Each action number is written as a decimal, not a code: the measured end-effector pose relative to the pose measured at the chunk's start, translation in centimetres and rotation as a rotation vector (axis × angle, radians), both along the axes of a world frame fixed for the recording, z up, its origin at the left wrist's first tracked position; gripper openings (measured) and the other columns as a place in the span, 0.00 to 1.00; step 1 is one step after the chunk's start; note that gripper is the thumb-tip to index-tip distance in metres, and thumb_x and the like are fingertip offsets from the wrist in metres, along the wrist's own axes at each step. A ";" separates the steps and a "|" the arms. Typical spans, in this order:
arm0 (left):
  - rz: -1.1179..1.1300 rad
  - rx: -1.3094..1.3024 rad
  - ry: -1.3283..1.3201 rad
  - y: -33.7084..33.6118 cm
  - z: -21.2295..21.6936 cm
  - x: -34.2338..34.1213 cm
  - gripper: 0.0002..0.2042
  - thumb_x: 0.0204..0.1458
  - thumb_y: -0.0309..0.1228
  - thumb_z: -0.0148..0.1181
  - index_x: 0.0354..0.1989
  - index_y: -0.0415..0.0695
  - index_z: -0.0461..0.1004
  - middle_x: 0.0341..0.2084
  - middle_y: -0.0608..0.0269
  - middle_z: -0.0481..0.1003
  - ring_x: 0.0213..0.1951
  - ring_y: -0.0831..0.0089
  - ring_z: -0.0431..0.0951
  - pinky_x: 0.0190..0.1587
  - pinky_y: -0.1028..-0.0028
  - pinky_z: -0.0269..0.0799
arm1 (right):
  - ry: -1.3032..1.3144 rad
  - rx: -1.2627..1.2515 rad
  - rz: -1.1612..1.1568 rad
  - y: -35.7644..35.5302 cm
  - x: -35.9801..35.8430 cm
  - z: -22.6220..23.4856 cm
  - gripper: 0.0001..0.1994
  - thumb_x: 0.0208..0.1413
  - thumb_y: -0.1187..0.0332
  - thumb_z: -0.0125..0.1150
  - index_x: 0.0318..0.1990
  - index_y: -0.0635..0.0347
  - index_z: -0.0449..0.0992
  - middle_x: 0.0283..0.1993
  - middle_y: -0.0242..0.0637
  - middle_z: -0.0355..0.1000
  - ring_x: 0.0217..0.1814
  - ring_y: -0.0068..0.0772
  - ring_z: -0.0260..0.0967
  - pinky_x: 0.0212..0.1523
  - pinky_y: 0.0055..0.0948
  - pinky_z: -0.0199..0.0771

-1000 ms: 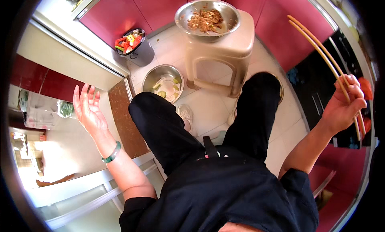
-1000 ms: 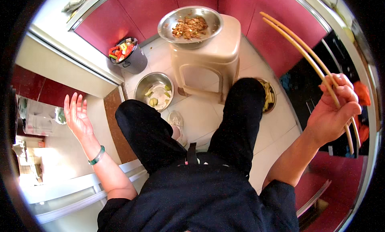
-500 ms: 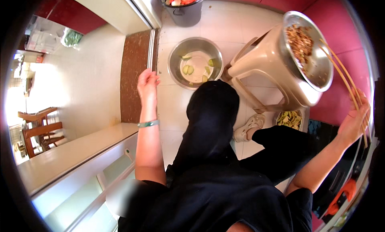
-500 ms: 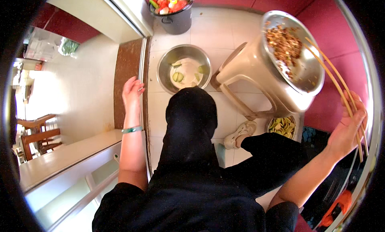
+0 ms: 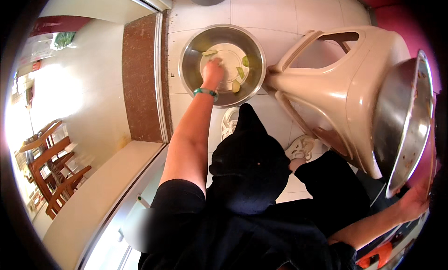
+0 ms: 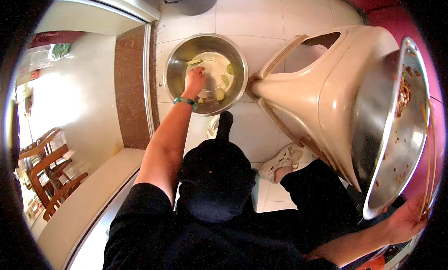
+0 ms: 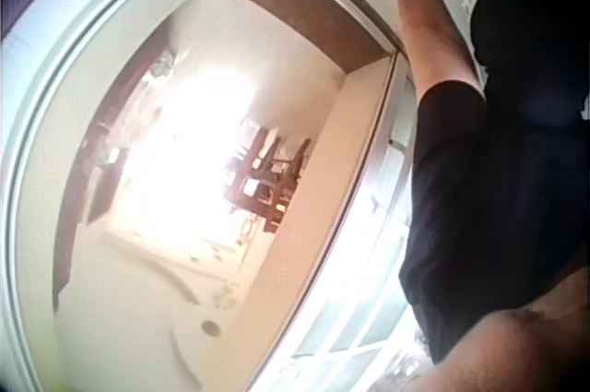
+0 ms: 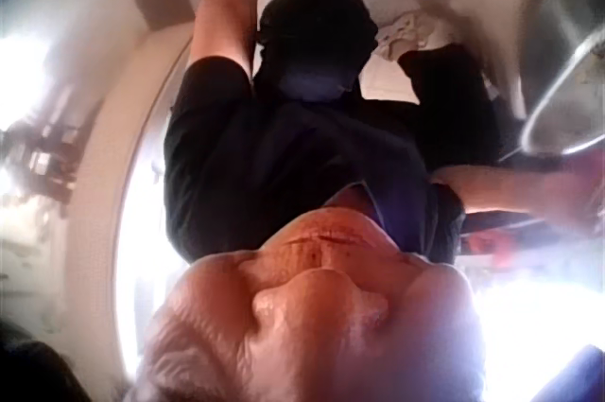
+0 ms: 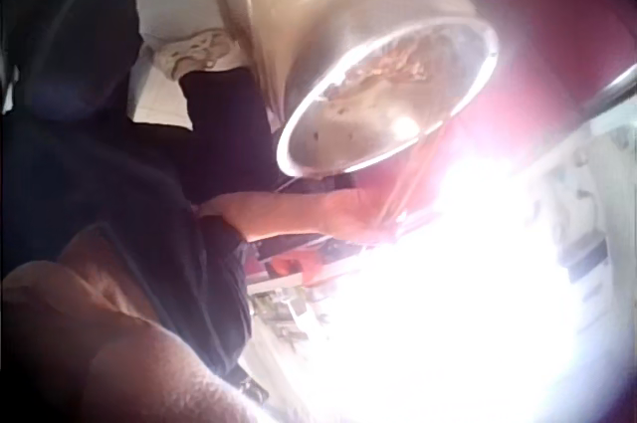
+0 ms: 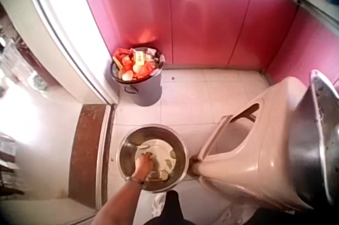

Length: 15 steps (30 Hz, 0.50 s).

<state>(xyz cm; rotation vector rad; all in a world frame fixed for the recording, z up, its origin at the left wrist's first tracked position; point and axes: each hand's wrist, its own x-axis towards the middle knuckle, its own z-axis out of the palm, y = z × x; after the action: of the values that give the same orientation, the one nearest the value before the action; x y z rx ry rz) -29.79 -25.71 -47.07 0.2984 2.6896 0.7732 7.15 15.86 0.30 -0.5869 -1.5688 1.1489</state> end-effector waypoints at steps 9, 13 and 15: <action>-0.154 -0.079 -0.060 9.4 -2.2 1.1 0.12 0.44 0.29 0.52 0.38 0.41 0.69 0.37 0.45 0.69 0.40 0.48 0.71 0.43 0.58 0.68 | 0.040 -0.252 0.054 1.1 1.1 -0.2 0.15 0.56 0.69 0.43 0.42 0.75 0.68 0.49 0.54 0.65 0.57 0.47 0.58 0.64 0.45 0.49; -0.189 -0.126 0.108 9.5 -4.0 1.5 0.09 0.41 0.28 0.54 0.33 0.42 0.69 0.34 0.50 0.69 0.37 0.52 0.72 0.39 0.57 0.68 | 0.138 -0.517 0.591 -0.3 -0.5 -0.1 0.15 0.59 0.66 0.42 0.43 0.71 0.69 0.49 0.51 0.65 0.56 0.43 0.60 0.63 0.42 0.51; -0.202 -0.166 0.180 9.7 -3.0 1.9 0.11 0.38 0.26 0.55 0.34 0.44 0.68 0.34 0.52 0.69 0.35 0.55 0.72 0.37 0.59 0.68 | 0.176 -0.600 0.563 -1.5 -1.9 -0.3 0.15 0.56 0.67 0.49 0.42 0.74 0.70 0.50 0.53 0.65 0.56 0.46 0.59 0.63 0.41 0.54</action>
<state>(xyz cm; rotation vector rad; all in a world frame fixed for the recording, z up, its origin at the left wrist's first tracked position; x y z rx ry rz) -27.91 -16.04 -50.02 0.6137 2.8108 0.4806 5.26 14.34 0.04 -0.4109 -1.2559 2.0747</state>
